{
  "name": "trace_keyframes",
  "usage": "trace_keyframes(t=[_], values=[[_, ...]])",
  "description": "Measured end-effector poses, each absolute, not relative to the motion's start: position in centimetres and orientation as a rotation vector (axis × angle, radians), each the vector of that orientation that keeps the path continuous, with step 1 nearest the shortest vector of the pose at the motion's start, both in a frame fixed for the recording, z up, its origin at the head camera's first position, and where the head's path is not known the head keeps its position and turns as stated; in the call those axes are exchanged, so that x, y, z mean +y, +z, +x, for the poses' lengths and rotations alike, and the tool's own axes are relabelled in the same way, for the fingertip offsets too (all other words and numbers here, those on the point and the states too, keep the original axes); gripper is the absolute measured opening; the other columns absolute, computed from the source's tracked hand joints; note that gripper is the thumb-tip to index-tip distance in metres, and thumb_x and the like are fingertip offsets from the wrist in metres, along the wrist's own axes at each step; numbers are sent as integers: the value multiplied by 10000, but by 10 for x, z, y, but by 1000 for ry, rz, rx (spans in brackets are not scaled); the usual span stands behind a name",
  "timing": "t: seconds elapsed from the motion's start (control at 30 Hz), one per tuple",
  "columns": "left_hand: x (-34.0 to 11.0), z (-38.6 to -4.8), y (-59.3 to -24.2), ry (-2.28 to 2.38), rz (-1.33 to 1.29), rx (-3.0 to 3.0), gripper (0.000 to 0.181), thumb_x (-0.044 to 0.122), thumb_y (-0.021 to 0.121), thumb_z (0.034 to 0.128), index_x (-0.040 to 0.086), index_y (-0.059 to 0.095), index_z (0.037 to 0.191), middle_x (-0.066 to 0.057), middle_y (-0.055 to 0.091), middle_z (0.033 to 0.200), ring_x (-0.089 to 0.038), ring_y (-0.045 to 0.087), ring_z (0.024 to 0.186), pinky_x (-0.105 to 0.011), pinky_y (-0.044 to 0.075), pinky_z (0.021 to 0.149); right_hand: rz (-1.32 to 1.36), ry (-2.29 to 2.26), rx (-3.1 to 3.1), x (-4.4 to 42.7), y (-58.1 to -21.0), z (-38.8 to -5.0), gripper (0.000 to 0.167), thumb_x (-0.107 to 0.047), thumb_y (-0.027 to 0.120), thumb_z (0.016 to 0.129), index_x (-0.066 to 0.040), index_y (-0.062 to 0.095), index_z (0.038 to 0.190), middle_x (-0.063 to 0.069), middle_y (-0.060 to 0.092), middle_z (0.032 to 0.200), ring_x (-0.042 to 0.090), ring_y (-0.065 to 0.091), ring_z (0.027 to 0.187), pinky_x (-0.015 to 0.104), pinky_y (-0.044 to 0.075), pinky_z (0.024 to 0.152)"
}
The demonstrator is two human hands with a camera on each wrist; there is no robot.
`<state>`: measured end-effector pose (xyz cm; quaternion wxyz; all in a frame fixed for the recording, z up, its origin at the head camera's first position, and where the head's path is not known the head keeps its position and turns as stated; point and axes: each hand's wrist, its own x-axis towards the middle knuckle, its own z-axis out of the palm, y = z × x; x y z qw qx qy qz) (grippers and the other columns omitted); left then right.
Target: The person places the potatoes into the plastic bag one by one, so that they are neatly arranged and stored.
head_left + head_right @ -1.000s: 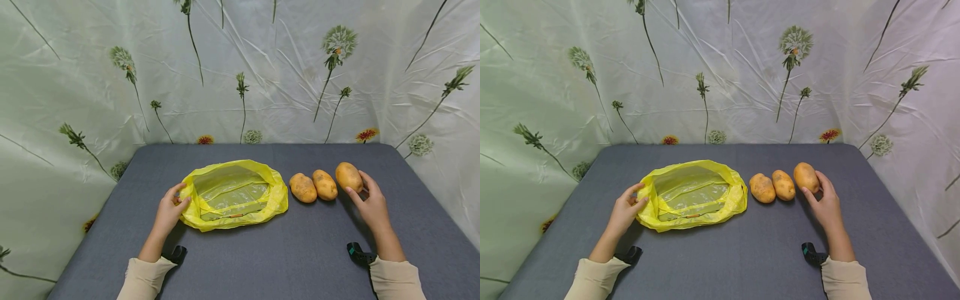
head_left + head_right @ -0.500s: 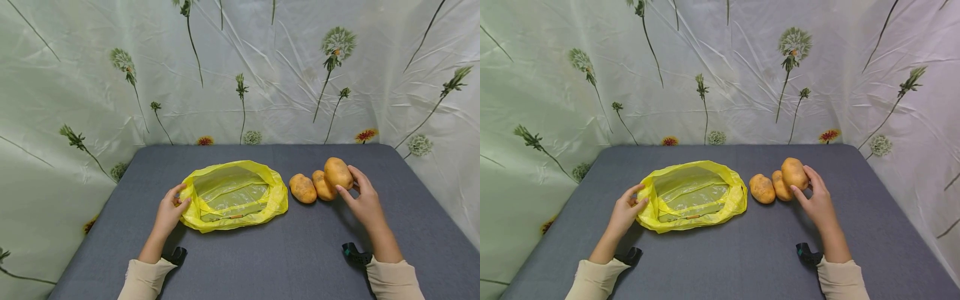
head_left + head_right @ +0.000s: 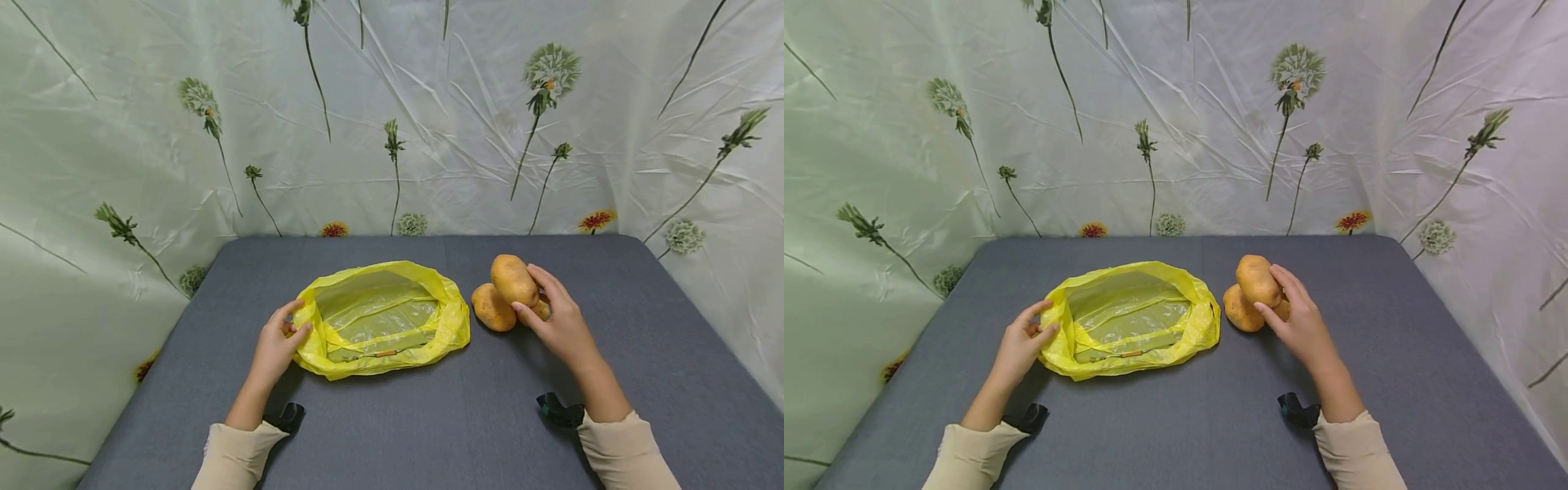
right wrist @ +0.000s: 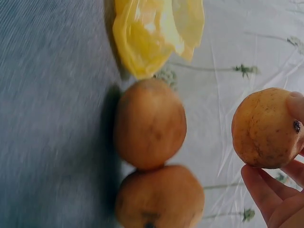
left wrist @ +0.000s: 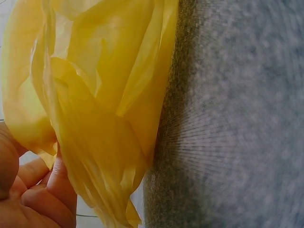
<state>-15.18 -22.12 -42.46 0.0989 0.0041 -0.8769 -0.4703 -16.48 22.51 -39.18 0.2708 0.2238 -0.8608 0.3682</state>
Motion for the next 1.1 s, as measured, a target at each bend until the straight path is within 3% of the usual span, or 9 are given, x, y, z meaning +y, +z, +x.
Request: trace_keyframes(t=[0.3, 0.6, 1.1], values=[[-220, -151, -424, -1382, 36, -2615, 447, 80, 631, 834, 49, 477, 1253, -103, 468, 997, -182, 422, 681, -215, 373, 483, 716, 986, -2318, 192, -389, -169, 711, 18, 744, 691, 11, 404, 1315, 181, 416, 1306, 306, 407, 1173, 206, 328, 931], [-219, -151, -424, -1384, 35, -2622, 445, 90, 631, 836, 51, 477, 1252, -105, 457, 967, -189, 422, 694, -217, 381, 481, 895, 1080, -2314, 158, -391, -172, 684, -5, 721, 731, 4, 384, 1325, 160, 376, 1340, 268, 395, 1187, 326, 429, 838], [-219, -152, -425, -1394, 21, -2620, 444, 92, 635, 833, 55, 480, 1248, -106, 444, 944, -183, 430, 683, -220, 391, 469, 995, 1206, -2314, 116, -402, -174, 645, -95, 703, 778, -34, 382, 1334, 118, 380, 1346, 228, 415, 1175, 323, 434, 847]])
